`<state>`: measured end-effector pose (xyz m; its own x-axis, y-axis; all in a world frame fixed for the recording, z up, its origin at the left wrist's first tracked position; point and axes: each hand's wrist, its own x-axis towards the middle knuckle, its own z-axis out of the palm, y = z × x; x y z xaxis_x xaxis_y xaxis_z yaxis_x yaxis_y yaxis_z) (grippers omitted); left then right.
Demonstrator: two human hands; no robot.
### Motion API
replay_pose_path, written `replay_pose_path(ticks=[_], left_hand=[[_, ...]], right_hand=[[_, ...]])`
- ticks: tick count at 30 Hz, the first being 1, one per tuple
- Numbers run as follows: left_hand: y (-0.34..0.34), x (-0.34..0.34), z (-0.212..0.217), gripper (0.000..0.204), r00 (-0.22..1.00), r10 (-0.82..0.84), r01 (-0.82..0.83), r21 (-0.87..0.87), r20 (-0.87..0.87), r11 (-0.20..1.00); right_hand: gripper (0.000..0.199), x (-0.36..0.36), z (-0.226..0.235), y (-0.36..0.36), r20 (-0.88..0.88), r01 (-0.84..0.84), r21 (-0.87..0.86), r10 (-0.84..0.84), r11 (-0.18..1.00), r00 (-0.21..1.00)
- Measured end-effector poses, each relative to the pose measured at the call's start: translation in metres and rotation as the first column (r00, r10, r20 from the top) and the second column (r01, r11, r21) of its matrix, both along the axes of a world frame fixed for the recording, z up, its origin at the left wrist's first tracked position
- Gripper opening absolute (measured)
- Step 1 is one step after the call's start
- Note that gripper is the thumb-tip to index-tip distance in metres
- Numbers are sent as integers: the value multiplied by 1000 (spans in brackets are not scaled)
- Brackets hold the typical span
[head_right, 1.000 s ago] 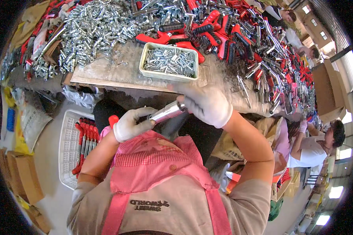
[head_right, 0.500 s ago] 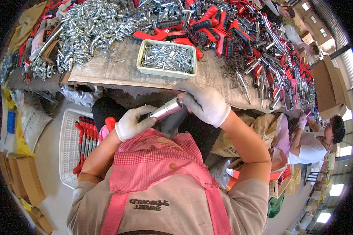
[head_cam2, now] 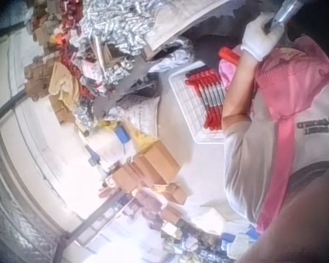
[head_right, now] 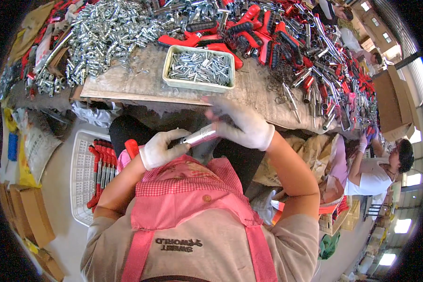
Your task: Assemble staple guns by inserting metal components into red plastic handles.
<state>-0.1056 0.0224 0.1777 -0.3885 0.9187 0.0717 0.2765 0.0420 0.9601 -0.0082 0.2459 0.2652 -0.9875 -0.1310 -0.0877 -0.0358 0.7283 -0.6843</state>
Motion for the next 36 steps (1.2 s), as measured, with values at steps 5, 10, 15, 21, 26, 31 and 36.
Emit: replay_pose_path(ticks=[5,10,15,21,26,31,36], left_hand=[[0,4,-5,35,998,-41,40,16,57,999],[9,11,-2,35,855,-99,114,1,509,993],[14,15,10,28,783,225,-310,-50,-580,949],[0,-11,32,43,827,370,-538,403,424,740],[-38,-89,15,37,211,59,-865,159,976,475],[-9,-53,-23,13,-73,155,-858,-141,985,493],[11,-42,-112,19,-326,411,-698,-510,852,503]], right_hand=[[51,5,7,-2,134,359,-96,-345,928,929],[37,-1,-61,-21,-8,-25,-976,78,215,997],[24,-26,-75,-56,269,170,-962,-637,-213,723],[96,17,-96,-73,-153,-130,-390,75,912,985],[64,65,-58,-54,-186,36,-356,-109,934,976],[53,61,-62,-66,-19,247,-393,-276,886,961],[50,62,-97,-49,55,265,-130,-260,956,964]])
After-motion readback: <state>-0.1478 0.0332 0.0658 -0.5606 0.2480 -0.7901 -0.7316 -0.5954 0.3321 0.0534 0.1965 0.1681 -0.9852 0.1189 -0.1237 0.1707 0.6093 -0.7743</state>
